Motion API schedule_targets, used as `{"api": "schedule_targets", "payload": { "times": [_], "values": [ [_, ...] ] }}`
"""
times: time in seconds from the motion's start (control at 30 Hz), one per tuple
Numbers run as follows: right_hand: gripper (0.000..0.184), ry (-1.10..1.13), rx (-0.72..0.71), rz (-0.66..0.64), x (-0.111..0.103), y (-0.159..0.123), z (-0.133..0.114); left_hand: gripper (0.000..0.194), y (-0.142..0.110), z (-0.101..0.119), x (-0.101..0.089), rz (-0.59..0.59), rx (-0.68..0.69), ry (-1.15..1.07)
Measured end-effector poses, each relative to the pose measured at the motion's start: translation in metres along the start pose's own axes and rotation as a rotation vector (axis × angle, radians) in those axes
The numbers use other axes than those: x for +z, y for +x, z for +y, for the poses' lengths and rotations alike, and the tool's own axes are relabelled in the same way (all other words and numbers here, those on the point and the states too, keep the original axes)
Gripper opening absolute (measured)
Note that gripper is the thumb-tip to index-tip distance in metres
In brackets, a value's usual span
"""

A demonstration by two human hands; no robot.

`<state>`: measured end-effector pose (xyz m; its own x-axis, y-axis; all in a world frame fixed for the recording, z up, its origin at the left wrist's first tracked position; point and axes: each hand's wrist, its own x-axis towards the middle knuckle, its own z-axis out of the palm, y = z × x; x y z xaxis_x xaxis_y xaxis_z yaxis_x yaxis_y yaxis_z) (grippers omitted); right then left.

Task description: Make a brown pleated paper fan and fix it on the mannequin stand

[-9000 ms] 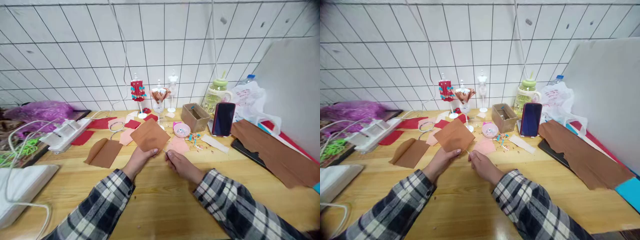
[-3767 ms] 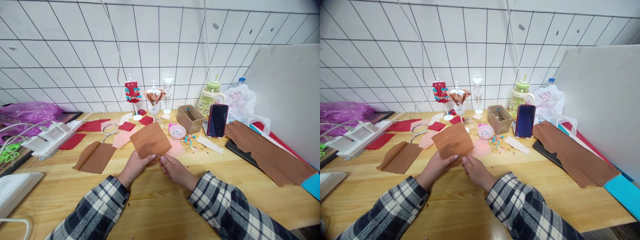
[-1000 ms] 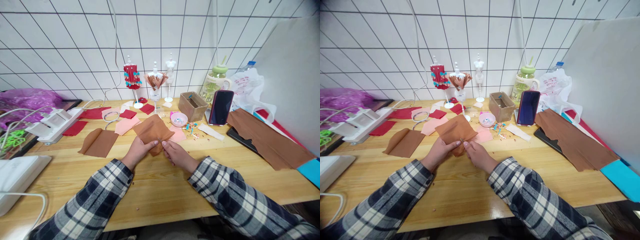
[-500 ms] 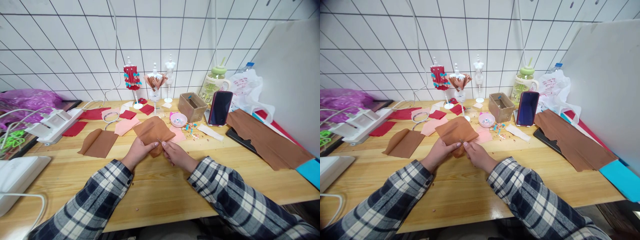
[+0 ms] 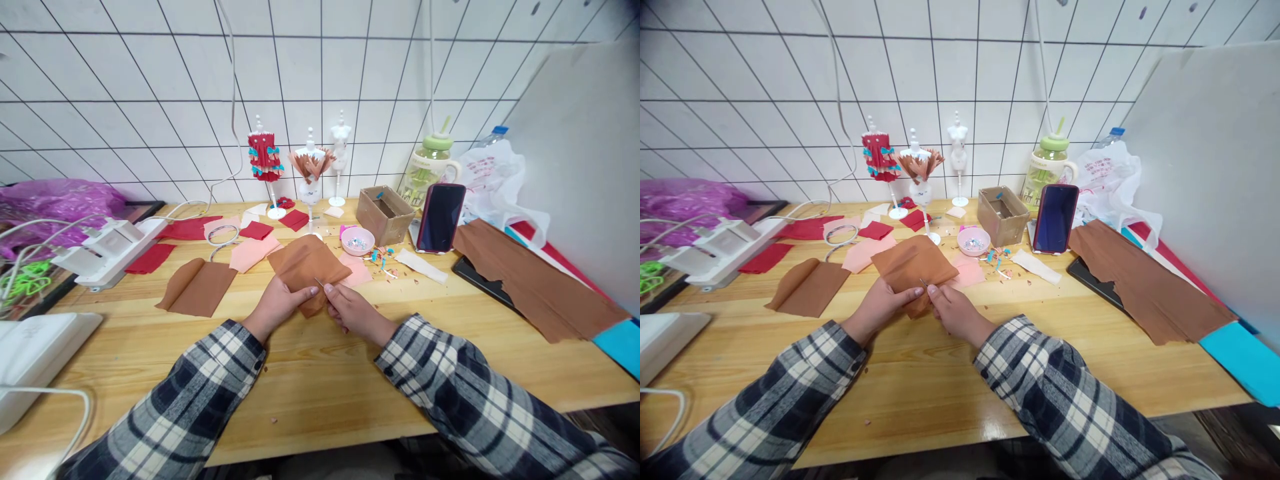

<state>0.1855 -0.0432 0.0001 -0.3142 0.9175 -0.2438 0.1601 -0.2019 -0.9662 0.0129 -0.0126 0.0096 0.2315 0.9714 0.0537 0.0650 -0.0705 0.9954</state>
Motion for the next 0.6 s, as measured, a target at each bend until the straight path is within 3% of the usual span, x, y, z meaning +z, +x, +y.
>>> {"api": "schedule_targets", "payload": {
  "times": [0.6],
  "values": [
    [0.036, -0.022, -0.003, 0.009, 0.0000, -0.0006, -0.0031, 0.067, 0.0003, -0.0016, -0.0010, -0.042, 0.004, 0.052]
  ]
}}
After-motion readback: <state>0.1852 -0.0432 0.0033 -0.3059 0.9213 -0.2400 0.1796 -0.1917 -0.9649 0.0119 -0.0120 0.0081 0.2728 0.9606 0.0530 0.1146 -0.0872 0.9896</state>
